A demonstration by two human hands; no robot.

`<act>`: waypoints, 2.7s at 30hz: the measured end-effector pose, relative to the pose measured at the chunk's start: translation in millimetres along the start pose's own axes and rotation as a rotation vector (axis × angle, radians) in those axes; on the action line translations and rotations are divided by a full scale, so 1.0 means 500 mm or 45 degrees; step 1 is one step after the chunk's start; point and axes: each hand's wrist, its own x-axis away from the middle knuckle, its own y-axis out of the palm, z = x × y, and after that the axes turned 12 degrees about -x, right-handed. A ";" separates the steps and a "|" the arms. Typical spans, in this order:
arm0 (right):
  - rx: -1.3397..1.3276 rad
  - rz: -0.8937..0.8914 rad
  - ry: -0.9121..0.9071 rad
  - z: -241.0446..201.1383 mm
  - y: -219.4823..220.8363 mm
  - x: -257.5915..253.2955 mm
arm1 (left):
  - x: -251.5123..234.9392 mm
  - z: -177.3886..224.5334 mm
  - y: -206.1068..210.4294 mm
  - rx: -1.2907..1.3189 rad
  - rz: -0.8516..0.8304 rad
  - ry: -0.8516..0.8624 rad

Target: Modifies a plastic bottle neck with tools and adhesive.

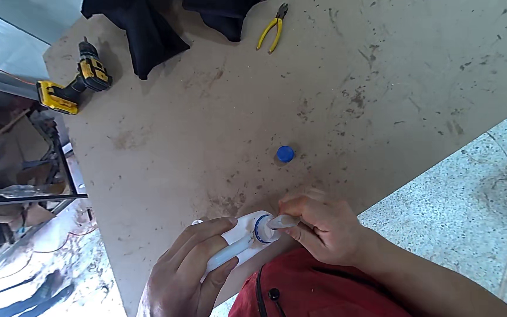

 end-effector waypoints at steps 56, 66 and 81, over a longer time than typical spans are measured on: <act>0.198 -0.208 -0.048 0.006 -0.031 -0.009 | -0.019 0.017 0.015 -0.048 -0.013 -0.019; 0.244 -0.244 -0.051 -0.001 -0.033 -0.010 | -0.016 0.019 0.017 -0.055 0.001 -0.022; 0.289 -0.269 -0.052 -0.007 -0.036 -0.007 | -0.018 0.022 0.018 -0.084 0.010 -0.012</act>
